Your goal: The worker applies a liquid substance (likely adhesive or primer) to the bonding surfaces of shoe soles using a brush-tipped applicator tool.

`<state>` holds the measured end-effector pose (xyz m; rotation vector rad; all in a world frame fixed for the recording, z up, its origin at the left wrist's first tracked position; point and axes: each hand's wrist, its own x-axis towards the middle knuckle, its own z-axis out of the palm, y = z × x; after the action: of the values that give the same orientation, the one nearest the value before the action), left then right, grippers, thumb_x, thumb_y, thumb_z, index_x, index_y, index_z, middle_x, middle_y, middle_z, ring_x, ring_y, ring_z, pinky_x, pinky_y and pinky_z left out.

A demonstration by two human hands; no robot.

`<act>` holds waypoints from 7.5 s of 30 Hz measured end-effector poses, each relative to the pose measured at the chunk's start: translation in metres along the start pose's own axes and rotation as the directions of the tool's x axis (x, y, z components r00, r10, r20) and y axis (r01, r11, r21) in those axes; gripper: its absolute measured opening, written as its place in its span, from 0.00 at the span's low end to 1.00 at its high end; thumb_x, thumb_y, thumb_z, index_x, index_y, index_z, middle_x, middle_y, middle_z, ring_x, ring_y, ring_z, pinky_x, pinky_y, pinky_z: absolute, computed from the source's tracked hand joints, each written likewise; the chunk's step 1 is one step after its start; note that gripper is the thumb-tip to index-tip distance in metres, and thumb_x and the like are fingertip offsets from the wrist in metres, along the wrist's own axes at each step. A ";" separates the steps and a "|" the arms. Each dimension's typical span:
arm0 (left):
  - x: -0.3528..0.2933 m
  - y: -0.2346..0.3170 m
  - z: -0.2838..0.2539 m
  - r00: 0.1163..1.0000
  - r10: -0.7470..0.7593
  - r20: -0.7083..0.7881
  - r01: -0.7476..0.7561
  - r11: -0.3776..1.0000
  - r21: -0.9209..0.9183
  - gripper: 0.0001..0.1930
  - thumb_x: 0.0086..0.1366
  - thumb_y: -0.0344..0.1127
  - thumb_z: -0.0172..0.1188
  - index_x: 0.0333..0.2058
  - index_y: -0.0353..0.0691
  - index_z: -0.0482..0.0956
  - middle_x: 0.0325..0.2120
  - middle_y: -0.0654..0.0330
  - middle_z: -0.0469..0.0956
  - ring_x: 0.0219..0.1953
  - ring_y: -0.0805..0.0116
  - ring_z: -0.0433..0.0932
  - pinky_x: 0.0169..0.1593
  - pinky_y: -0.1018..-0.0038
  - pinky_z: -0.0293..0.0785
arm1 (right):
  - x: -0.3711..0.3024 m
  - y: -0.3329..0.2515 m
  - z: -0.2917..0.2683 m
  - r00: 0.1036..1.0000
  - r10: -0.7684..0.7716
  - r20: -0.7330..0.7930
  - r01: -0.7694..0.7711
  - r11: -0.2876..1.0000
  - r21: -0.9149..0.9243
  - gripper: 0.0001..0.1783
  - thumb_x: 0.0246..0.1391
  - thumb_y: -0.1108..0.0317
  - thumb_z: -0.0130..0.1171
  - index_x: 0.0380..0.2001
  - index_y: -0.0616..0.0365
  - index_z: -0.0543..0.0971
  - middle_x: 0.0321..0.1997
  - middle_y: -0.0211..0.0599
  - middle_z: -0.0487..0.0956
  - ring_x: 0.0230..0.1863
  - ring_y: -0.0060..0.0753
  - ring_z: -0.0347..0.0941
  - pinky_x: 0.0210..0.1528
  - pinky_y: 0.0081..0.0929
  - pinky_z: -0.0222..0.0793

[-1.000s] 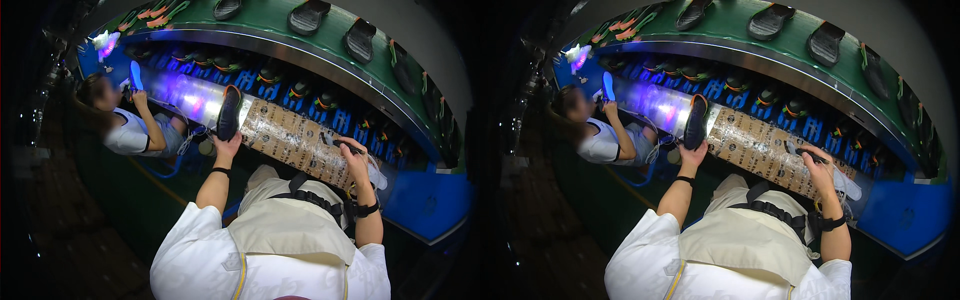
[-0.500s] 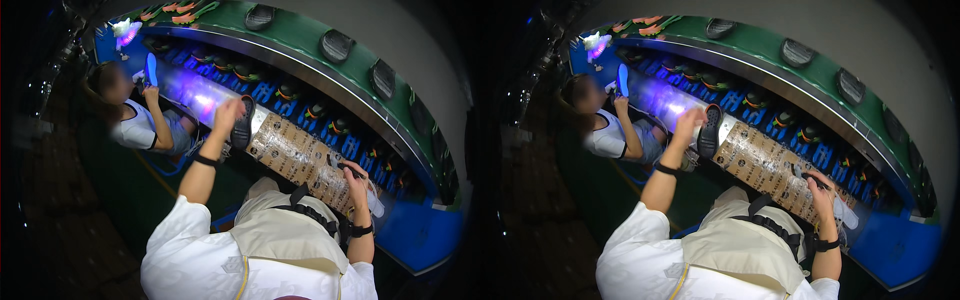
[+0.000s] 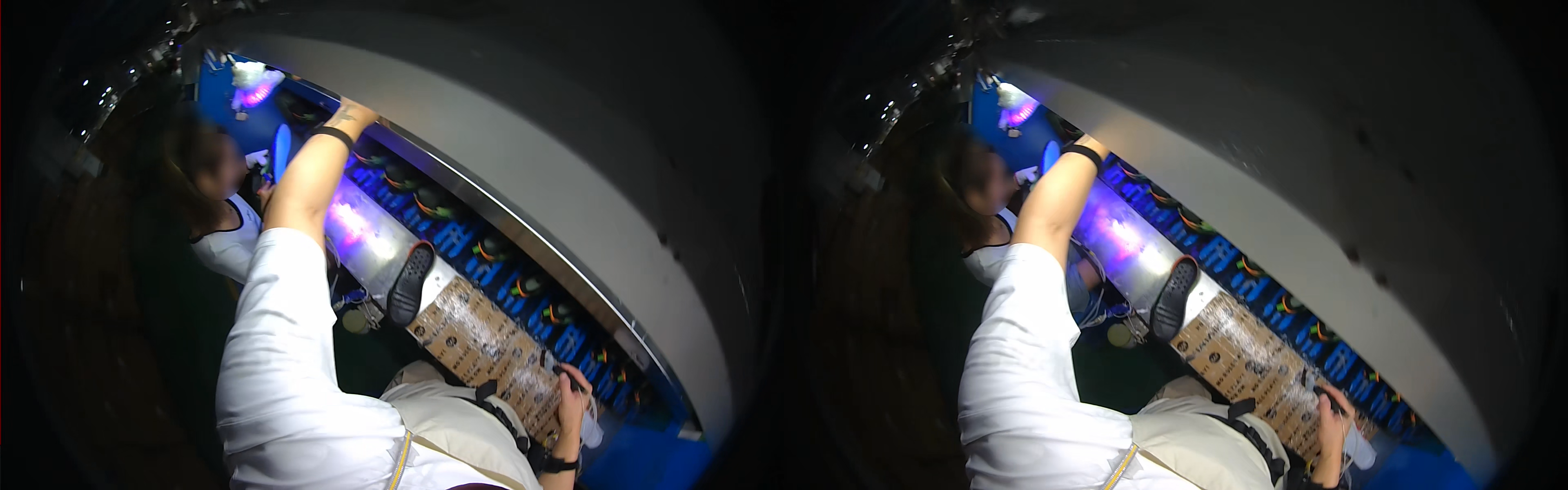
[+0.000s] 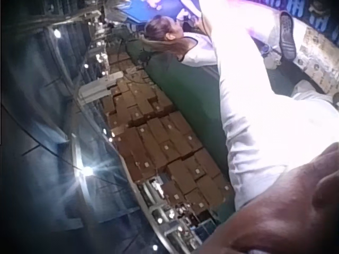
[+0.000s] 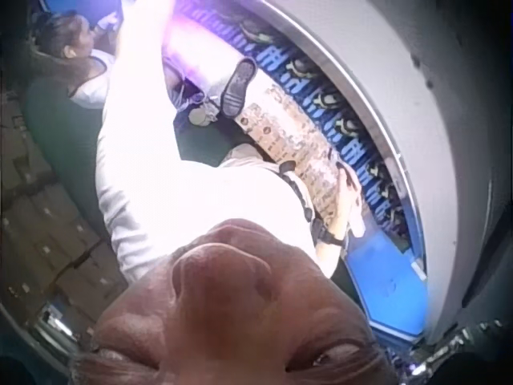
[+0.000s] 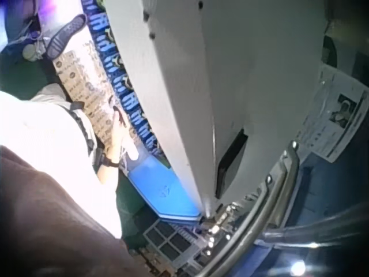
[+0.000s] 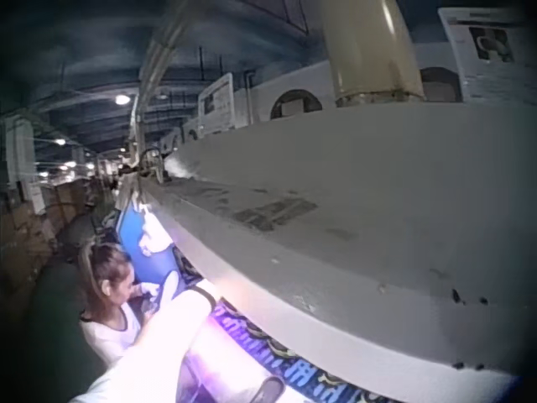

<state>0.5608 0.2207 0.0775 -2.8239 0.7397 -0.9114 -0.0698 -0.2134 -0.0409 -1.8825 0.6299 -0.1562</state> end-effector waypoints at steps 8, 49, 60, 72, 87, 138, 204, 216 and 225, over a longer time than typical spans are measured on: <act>-0.010 0.008 -0.045 0.998 -0.018 0.059 0.039 0.925 -0.379 0.21 0.62 0.47 0.65 0.42 0.32 0.85 0.41 0.40 0.85 0.46 0.43 0.83 0.53 0.56 0.79 | 0.017 -0.004 0.015 1.000 0.000 0.009 0.000 1.000 0.013 0.13 0.62 0.67 0.64 0.47 0.62 0.85 0.31 0.29 0.81 0.31 0.21 0.73 0.35 0.23 0.69; -0.296 0.412 -0.167 0.888 0.409 0.209 0.380 -0.910 0.167 0.51 0.69 0.81 0.32 0.71 0.39 0.63 0.67 0.49 0.70 0.68 0.50 0.69 0.72 0.52 0.65 | 0.007 -0.115 0.025 0.934 -0.356 0.005 0.306 0.809 0.501 0.12 0.59 0.71 0.64 0.44 0.62 0.87 0.32 0.27 0.84 0.34 0.16 0.75 0.40 0.19 0.72; -0.305 0.459 -0.187 0.765 0.394 0.509 0.520 -0.844 -0.128 0.45 0.74 0.75 0.29 0.72 0.43 0.63 0.69 0.55 0.69 0.70 0.54 0.67 0.74 0.58 0.61 | 0.008 -0.104 0.017 0.806 -0.586 -0.087 0.592 0.791 0.154 0.12 0.56 0.70 0.67 0.43 0.56 0.88 0.37 0.36 0.86 0.39 0.31 0.78 0.45 0.30 0.73; -0.299 0.447 -0.184 0.807 0.306 0.505 0.432 -0.889 -0.151 0.45 0.75 0.74 0.25 0.70 0.44 0.67 0.65 0.53 0.74 0.67 0.50 0.72 0.71 0.55 0.67 | -0.021 -0.117 -0.032 0.786 -0.594 0.171 0.586 0.804 0.096 0.13 0.52 0.71 0.72 0.43 0.55 0.89 0.40 0.39 0.88 0.42 0.34 0.81 0.47 0.34 0.75; -0.305 0.442 -0.208 0.798 0.375 0.472 0.469 -0.878 -0.094 0.43 0.74 0.74 0.31 0.68 0.45 0.69 0.63 0.57 0.75 0.65 0.59 0.75 0.70 0.58 0.69 | 0.002 -0.124 -0.001 0.705 -0.709 -0.017 0.707 0.702 0.086 0.17 0.53 0.73 0.71 0.48 0.58 0.88 0.37 0.38 0.85 0.37 0.33 0.75 0.44 0.31 0.71; -0.188 0.399 -0.210 0.921 0.373 0.116 0.387 -0.833 -0.394 0.35 0.79 0.64 0.41 0.65 0.38 0.72 0.56 0.51 0.82 0.54 0.62 0.84 0.57 0.64 0.84 | -0.025 -0.131 -0.015 0.654 -0.597 0.465 0.711 0.695 -0.107 0.21 0.46 0.72 0.75 0.47 0.54 0.88 0.29 0.36 0.79 0.34 0.42 0.73 0.45 0.35 0.66; -0.328 0.337 -0.078 0.748 0.501 0.435 0.535 -0.843 0.051 0.47 0.70 0.79 0.33 0.71 0.48 0.66 0.70 0.52 0.68 0.73 0.45 0.63 0.71 0.32 0.55 | -0.019 -0.041 -0.017 0.969 -0.215 0.122 0.179 0.950 0.255 0.12 0.56 0.73 0.65 0.44 0.59 0.87 0.35 0.26 0.82 0.33 0.18 0.73 0.37 0.23 0.69; -0.437 0.383 -0.038 0.315 0.842 0.437 0.756 -0.501 0.421 0.48 0.74 0.71 0.27 0.74 0.32 0.57 0.64 0.26 0.68 0.63 0.25 0.72 0.61 0.33 0.73 | -0.001 -0.022 0.026 0.992 -0.104 0.078 0.079 0.957 0.278 0.11 0.60 0.68 0.63 0.43 0.60 0.86 0.36 0.25 0.82 0.38 0.17 0.72 0.43 0.21 0.68; -0.356 0.424 -0.131 0.629 0.636 0.448 0.608 -0.761 0.228 0.44 0.75 0.65 0.29 0.74 0.33 0.56 0.65 0.30 0.68 0.66 0.31 0.71 0.65 0.45 0.74 | 0.012 -0.068 0.023 0.948 -0.300 -0.108 0.318 0.916 0.246 0.12 0.58 0.67 0.65 0.43 0.60 0.86 0.33 0.31 0.85 0.35 0.18 0.77 0.41 0.23 0.74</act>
<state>0.0563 0.0236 -0.0973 0.3770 -0.0189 -1.1328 -0.0266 -0.1821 0.0089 -1.7137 0.3322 -0.4885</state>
